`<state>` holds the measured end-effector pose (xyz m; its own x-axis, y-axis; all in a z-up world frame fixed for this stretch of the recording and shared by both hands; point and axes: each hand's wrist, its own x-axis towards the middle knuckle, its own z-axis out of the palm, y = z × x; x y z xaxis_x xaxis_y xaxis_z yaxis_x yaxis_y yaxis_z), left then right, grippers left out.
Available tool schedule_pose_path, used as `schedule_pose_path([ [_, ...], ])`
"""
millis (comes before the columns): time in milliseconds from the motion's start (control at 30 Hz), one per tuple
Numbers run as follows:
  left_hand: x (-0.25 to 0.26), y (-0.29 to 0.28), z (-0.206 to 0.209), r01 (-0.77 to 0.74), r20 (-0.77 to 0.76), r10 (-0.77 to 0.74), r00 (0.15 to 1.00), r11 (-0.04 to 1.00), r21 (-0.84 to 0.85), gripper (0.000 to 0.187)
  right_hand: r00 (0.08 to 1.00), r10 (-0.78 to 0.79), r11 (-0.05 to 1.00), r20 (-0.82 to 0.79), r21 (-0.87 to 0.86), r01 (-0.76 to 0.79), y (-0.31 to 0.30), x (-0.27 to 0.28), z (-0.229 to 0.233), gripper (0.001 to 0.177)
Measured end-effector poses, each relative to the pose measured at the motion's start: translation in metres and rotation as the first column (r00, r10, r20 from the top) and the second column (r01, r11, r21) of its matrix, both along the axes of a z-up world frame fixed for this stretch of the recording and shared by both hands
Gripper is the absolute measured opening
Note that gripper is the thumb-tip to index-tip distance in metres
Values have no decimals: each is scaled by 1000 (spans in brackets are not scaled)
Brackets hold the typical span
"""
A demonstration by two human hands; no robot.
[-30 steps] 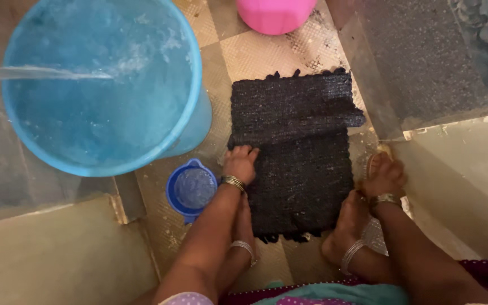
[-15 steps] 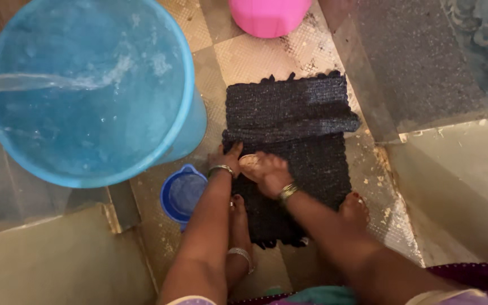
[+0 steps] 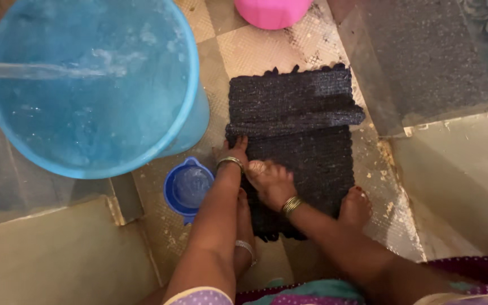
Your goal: The person cleans a small dark rug by hand on a bathroom floor, using a brush to scrub the surface with water poured from a small pitcher, and then folding and scrubbing sections of the rug.
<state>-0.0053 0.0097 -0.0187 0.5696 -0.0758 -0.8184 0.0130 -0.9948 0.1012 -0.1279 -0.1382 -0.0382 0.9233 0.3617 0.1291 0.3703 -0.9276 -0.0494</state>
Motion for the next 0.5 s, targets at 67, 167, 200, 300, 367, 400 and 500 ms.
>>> schedule_pose_path([
  [67, 6, -3, 7, -5, 20, 5, 1000, 999, 32, 94, 991, -64, 992, -115, 99, 76, -34, 22, -10, 37],
  [167, 0, -6, 15, -19, -21, 20, 1000, 998, 59, 100, 828, -287, 887, -482, 192, 420, -144, 45, 2, 36],
  [200, 5, -6, 18, -58, -39, 60, 997, 997, 54, 107, 852, -347, 864, -391, 221, 453, -184, 53, 18, 34],
  [300, -2, -9, 22, -19, -43, 22, 999, 997, 69, 102, 742, -609, 786, -279, -90, 612, -206, 63, 33, 27],
  [367, -9, -13, 14, -7, -23, 8, 1000, 997, 75, 105, 873, -460, 876, -163, 75, 476, -168, 52, 34, 24],
  [400, -13, -17, 7, 7, 2, -7, 1000, 997, 78, 108, 940, -318, 920, -124, 199, 337, -139, 41, 36, 22],
  [500, -33, -25, -20, 58, 45, -61, 997, 996, 66, 87, 998, -35, 992, -59, 116, 42, -41, 8, 46, 46],
])
